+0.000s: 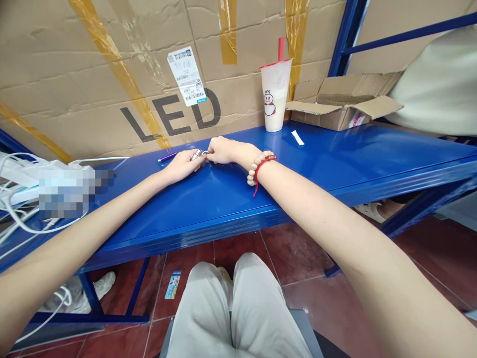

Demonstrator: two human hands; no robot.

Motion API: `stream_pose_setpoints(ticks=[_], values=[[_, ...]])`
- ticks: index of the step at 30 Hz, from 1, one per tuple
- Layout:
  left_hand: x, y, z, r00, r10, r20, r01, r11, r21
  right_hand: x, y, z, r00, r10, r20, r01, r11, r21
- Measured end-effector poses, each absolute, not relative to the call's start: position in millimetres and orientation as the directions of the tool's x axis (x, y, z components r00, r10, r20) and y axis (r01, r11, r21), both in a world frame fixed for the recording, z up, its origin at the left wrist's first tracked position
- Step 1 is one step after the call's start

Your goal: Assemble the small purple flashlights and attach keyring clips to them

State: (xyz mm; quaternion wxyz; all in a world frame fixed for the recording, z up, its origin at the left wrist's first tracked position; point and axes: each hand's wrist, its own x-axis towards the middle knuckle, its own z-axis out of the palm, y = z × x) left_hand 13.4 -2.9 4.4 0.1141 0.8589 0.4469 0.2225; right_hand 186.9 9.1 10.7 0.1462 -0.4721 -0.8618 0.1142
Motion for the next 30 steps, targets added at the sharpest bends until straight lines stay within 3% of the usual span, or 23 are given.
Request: stream_pose_setpoints(ticks=[15, 21, 30], values=[[13.0, -1.1, 2.1, 0.502, 0.81, 0.303, 0.705, -0.586, 0.399, 185.7, 6.6, 12.1, -0.503, 0.848, 0.165, 0.79, 0.529, -0.309], [10.2, 2.1, -0.8, 0.497, 0.82, 0.283, 0.628, -0.565, 0.535, 181.5, 0.4, 16.6, -0.49, 0.857, 0.162, 0.812, 0.516, -0.274], [6.5, 2.9, -4.8, 0.419, 0.874, 0.245, 0.489, -0.445, 0.75, 179.1, 2.8, 12.4, -0.517, 0.826, 0.224, 0.762, 0.564, -0.318]])
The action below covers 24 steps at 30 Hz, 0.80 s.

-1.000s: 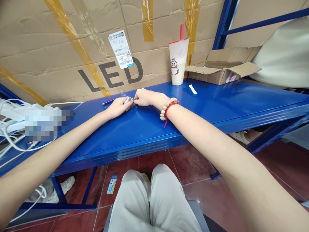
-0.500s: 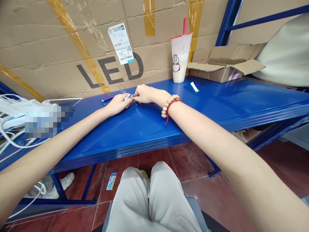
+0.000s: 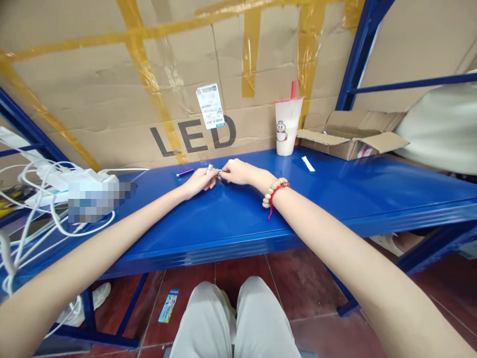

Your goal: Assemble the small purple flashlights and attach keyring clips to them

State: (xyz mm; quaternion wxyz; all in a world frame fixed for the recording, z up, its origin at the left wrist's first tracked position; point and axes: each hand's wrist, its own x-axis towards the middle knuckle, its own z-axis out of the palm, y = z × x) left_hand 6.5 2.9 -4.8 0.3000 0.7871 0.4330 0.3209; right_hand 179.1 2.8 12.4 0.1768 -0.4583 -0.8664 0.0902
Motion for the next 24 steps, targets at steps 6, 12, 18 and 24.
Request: stream_pose_setpoints(ticks=[6, 12, 18, 24], values=[[5.7, -1.1, -2.7, 0.4, 0.885, 0.239, 0.472, -0.422, 0.774, 174.3, -6.1, 15.3, -0.503, 0.833, 0.23, 0.77, 0.553, -0.319], [5.7, -3.5, -0.6, 0.394, 0.887, 0.239, 0.498, -0.425, 0.756, 172.9, -8.4, 14.7, -0.512, 0.823, 0.246, 0.753, 0.568, -0.331], [5.5, -1.7, -1.5, 0.407, 0.883, 0.235, 0.515, -0.434, 0.739, 170.4, -11.7, 15.6, -0.513, 0.828, 0.226, 0.776, 0.56, -0.289], [4.3, -1.1, -1.6, 0.433, 0.869, 0.241, 0.532, -0.462, 0.709, 169.0, -16.9, 19.2, -0.509, 0.835, 0.209, 0.783, 0.55, -0.29]])
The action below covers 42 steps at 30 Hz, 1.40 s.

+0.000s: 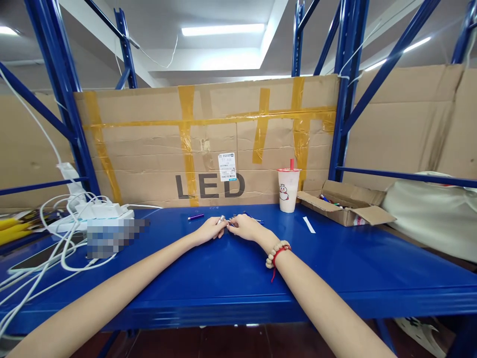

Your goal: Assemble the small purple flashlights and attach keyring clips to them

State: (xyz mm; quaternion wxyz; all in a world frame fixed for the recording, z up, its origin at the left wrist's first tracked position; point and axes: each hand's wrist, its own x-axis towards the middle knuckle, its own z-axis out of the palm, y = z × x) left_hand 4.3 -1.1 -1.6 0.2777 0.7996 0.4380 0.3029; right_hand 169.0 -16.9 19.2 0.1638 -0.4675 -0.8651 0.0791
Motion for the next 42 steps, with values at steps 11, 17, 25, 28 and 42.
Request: stream_pose_setpoints(ticks=[11, 17, 25, 28, 42], values=[[3.5, 0.8, -3.9, 0.455, 0.854, 0.254, 0.542, -0.492, 0.681, 167.7, -17.4, 20.0, -0.509, 0.841, 0.186, 0.813, 0.54, -0.218], [2.2, 3.9, -5.7, 0.469, 0.844, 0.259, 0.54, -0.507, 0.672, 168.4, -16.9, 19.0, -0.513, 0.838, 0.185, 0.807, 0.545, -0.228], [1.7, 1.9, -4.1, 0.475, 0.845, 0.247, 0.532, -0.499, 0.684, 169.8, -14.3, 17.2, -0.53, 0.828, 0.185, 0.79, 0.561, -0.247], [1.8, 1.1, -3.6, 0.469, 0.85, 0.241, 0.528, -0.488, 0.695, 170.5, -12.5, 15.8, -0.543, 0.817, 0.193, 0.775, 0.576, -0.258], [2.4, -0.6, -1.2, 0.465, 0.855, 0.231, 0.551, -0.483, 0.68, 170.0, -14.8, 18.6, -0.524, 0.831, 0.185, 0.794, 0.556, -0.247]])
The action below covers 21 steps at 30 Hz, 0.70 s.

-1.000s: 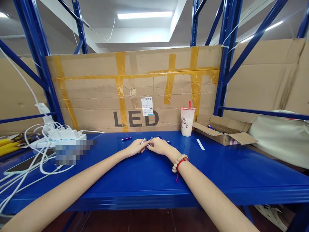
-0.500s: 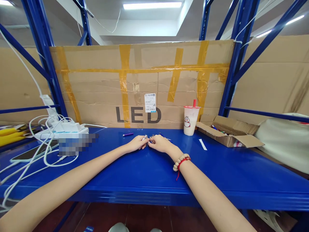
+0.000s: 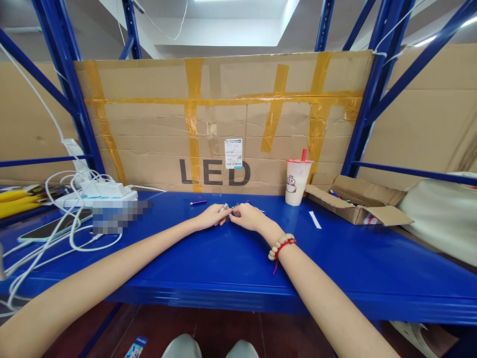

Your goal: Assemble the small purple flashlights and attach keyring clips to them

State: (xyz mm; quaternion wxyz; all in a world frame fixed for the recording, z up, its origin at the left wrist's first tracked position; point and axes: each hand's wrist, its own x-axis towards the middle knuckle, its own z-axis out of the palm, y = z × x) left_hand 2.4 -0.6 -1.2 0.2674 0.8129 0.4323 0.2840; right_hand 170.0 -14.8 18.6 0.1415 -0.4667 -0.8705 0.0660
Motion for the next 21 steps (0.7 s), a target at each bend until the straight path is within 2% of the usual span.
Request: stream_pose_setpoints(ticks=[21], values=[[2.9, 3.5, -4.9, 0.461, 0.846, 0.267, 0.568, -0.512, 0.644, 170.8, -11.0, 16.4, -0.54, 0.821, 0.184, 0.782, 0.57, -0.253]])
